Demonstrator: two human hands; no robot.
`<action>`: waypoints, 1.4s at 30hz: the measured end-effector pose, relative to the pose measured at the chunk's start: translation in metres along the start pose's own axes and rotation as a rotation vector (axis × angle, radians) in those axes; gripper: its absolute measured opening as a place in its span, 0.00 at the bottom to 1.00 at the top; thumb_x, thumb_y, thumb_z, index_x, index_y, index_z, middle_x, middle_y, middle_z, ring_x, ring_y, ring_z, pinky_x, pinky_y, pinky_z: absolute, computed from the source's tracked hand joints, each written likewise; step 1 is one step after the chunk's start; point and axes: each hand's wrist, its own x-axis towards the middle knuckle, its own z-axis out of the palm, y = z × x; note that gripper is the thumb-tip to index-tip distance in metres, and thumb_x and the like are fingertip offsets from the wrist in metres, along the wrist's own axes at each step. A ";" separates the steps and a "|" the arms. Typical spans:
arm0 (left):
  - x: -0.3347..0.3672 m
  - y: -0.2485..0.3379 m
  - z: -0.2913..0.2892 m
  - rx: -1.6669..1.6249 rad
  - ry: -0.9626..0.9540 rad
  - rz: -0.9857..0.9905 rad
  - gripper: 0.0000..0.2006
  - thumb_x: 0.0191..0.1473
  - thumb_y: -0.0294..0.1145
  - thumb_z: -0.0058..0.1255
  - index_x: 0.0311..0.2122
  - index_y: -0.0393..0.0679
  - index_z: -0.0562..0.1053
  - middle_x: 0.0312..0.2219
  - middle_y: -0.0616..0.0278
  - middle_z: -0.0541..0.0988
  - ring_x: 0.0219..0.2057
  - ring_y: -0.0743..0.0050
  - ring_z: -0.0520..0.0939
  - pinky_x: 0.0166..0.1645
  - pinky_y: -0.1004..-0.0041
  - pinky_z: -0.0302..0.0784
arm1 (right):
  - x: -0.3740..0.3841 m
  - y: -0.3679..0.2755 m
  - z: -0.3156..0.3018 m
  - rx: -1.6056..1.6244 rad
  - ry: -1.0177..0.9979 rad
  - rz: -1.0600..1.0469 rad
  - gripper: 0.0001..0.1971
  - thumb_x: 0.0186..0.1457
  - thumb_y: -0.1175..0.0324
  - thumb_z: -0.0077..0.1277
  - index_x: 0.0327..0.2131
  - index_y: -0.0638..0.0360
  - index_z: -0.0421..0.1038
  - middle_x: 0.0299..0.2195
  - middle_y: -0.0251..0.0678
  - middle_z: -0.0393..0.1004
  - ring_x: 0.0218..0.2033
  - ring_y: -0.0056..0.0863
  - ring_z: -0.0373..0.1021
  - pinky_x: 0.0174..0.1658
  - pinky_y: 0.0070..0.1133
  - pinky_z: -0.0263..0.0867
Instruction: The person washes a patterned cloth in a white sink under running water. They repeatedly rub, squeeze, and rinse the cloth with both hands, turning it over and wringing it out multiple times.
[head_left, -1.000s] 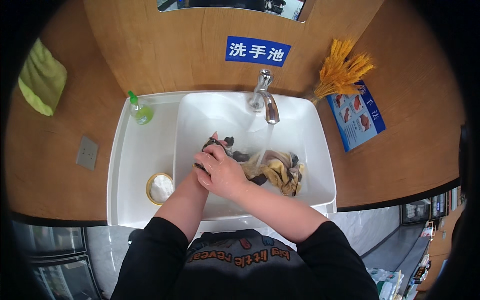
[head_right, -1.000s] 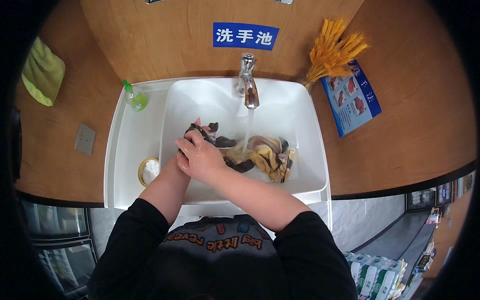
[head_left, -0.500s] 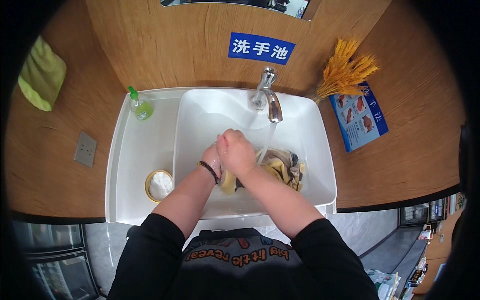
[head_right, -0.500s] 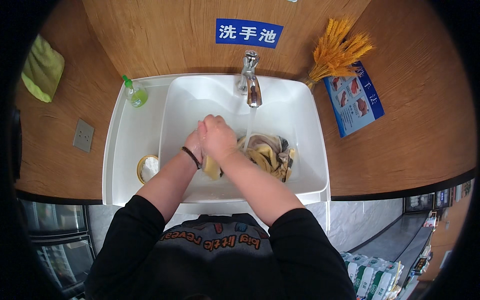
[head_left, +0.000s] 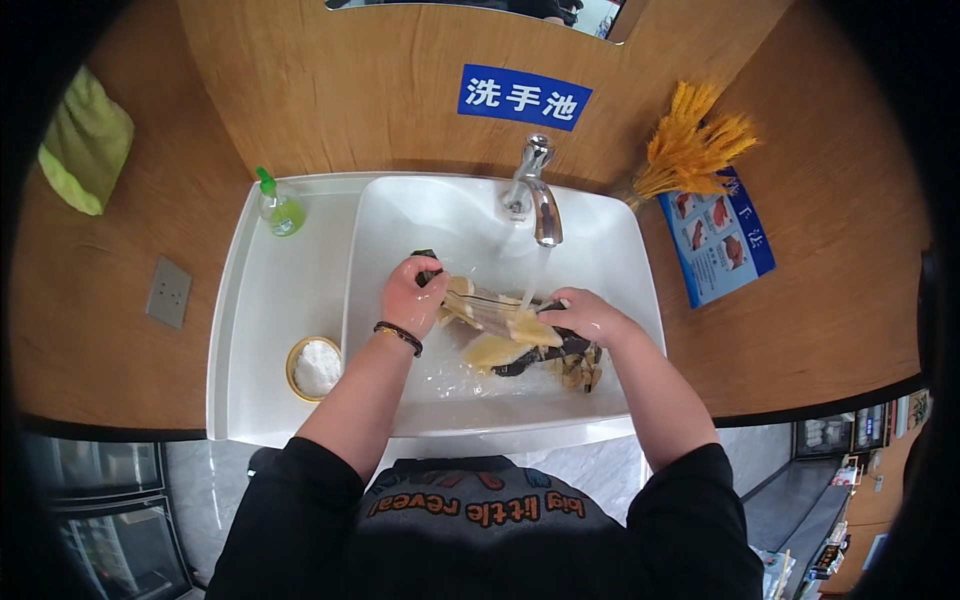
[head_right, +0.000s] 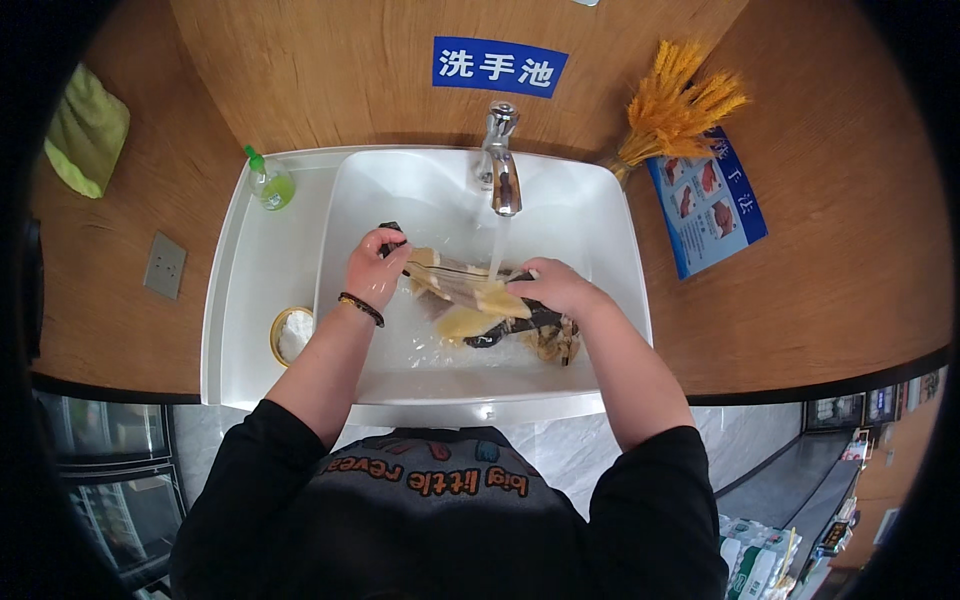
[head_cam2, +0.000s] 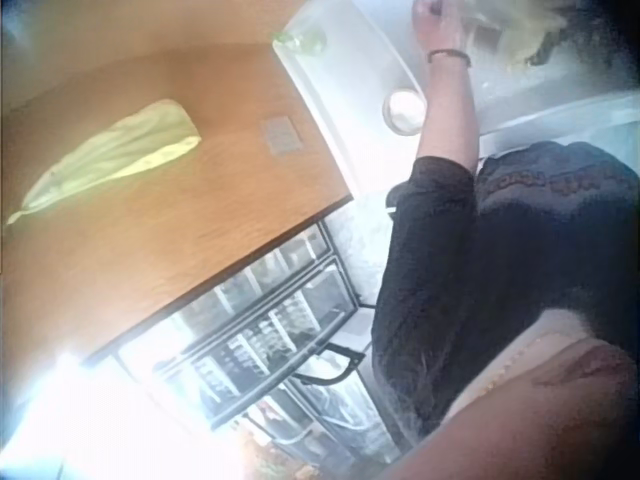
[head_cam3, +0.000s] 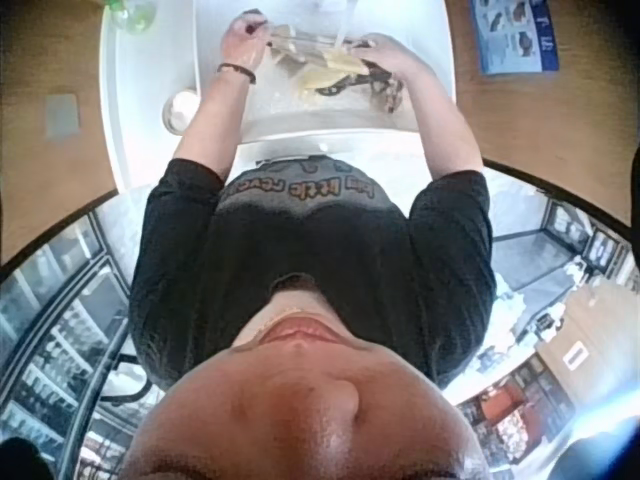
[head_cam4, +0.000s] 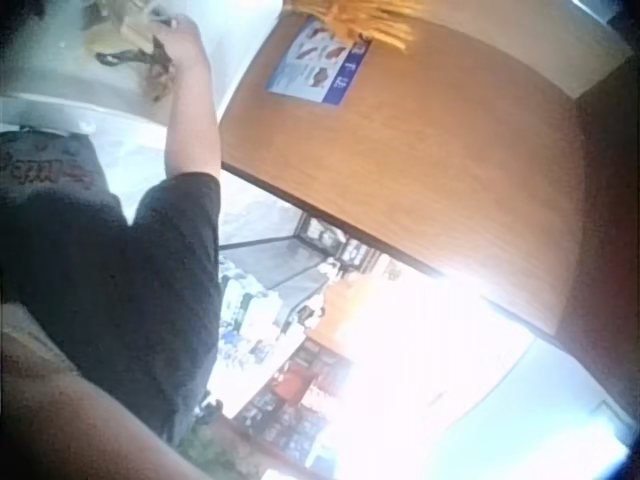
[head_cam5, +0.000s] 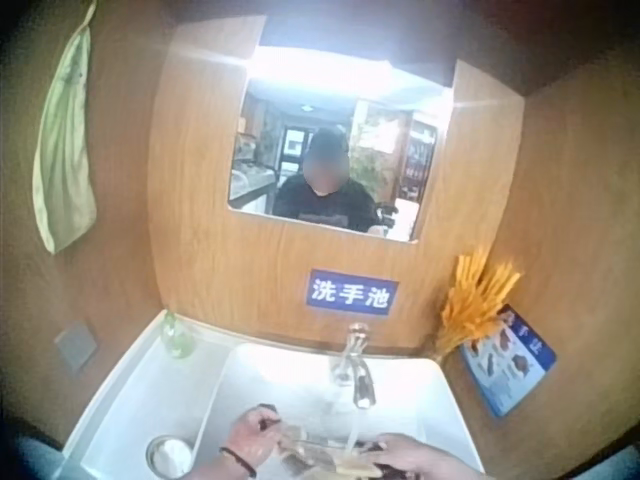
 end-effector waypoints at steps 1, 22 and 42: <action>0.000 0.000 0.000 -0.033 -0.002 0.019 0.07 0.44 0.30 0.50 0.29 0.39 0.71 0.27 0.62 0.75 0.31 0.74 0.75 0.39 0.76 0.69 | -0.009 -0.006 -0.008 0.073 -0.030 -0.005 0.22 0.45 0.58 0.52 0.41 0.63 0.66 0.34 0.41 0.72 0.36 0.31 0.68 0.41 0.22 0.62; -0.014 0.016 -0.035 -0.856 -0.602 -0.057 0.08 0.49 0.22 0.43 0.37 0.40 0.70 0.34 0.60 0.74 0.34 0.78 0.74 0.40 0.78 0.70 | 0.001 -0.109 0.056 0.057 -0.054 -0.447 0.24 0.45 0.59 0.54 0.45 0.61 0.64 0.41 0.44 0.68 0.46 0.34 0.63 0.49 0.27 0.58; -0.023 -0.003 -0.017 -1.051 -0.302 -0.479 0.14 0.44 0.32 0.52 0.37 0.36 0.68 0.30 0.58 0.75 0.30 0.72 0.76 0.35 0.74 0.72 | 0.022 -0.114 0.045 -0.290 0.071 -0.217 0.20 0.47 0.59 0.48 0.40 0.63 0.66 0.34 0.46 0.72 0.35 0.38 0.69 0.39 0.26 0.64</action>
